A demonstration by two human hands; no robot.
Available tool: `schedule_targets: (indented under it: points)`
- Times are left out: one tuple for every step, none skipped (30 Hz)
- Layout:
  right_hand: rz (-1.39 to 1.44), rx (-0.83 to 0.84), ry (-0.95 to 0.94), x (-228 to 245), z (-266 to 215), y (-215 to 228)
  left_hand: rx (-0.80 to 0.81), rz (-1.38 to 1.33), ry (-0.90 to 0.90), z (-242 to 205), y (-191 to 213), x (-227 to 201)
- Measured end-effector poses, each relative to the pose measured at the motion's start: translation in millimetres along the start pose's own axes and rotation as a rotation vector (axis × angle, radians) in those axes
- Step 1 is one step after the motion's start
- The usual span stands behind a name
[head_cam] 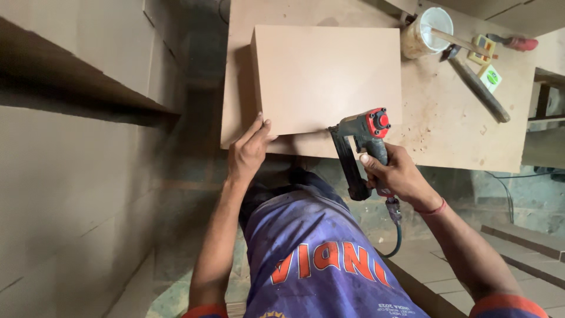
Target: The person applies glue to the edges of a wooden box frame and attaches a flat wooden panel using a pneumatic nail gun. The person repeats this process for multiple boxes, applying glue and nailing panels to complete the assembly.
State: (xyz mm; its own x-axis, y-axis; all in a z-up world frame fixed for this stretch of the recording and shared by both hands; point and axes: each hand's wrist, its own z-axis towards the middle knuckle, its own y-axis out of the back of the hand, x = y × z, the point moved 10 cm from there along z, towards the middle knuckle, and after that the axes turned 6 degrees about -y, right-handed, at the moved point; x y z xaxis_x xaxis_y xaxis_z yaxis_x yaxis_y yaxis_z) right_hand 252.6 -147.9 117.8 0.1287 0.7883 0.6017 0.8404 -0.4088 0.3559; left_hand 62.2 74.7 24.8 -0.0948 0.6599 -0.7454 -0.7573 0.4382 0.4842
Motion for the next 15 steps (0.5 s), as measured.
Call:
schedule_targets:
  points:
    - [0.002, 0.001, 0.007, 1.5, 0.4, -1.6, -0.002, -0.001, 0.001, -0.2, 0.0, 0.5]
    - [0.006, 0.003, 0.013, 2.5, -0.4, -3.8, -0.002, -0.004, -0.003, -0.3, 0.2, 0.7]
    - [-0.011, -0.008, 0.002, 1.9, -1.1, -4.3, -0.002, -0.007, -0.006, -0.3, 0.6, 0.9]
    - [-0.027, -0.021, -0.008, 1.5, -1.3, -3.3, -0.002, -0.011, -0.011, -0.5, 0.0, 1.1]
    - [-0.043, -0.033, -0.018, 1.1, -1.3, -2.3, -0.002, -0.014, -0.008, -1.2, -0.7, 1.4]
    - [-0.047, -0.036, -0.017, 2.0, -1.7, -2.8, -0.001, -0.018, -0.008, -0.8, -1.0, 1.7]
    - [-0.052, -0.038, -0.015, 3.1, -2.1, -2.7, -0.001, -0.022, -0.009, -0.3, -1.2, 1.9]
    - [-0.056, -0.041, -0.015, 4.0, -2.2, -3.1, 0.002, -0.027, -0.009, -0.1, -1.5, 2.3]
    - [-0.065, -0.045, -0.010, 5.4, -2.3, -3.4, 0.006, -0.032, -0.010, 0.2, -1.7, 2.7]
    - [-0.073, -0.049, -0.006, 6.5, -2.7, -3.7, 0.011, -0.038, -0.011, 0.1, -2.0, 2.6]
    - [-0.081, -0.053, -0.003, 7.6, -2.8, -4.0, 0.008, -0.041, -0.011, 0.0, -1.4, 2.6]
    - [-0.087, -0.061, -0.013, 7.1, -3.3, -3.7, 0.007, -0.045, -0.011, -0.4, -1.0, 2.6]
    - [-0.093, -0.070, -0.023, 6.7, -3.9, -3.5, 0.006, -0.049, -0.012, -0.5, -0.8, 2.4]
    - [-0.098, -0.079, -0.033, 6.3, -4.8, -3.3, 0.009, -0.050, -0.014, -0.1, -0.8, 2.1]
    - [-0.092, -0.084, -0.031, 7.1, -6.3, -3.7, 0.011, -0.050, -0.017, 0.1, -0.9, 1.7]
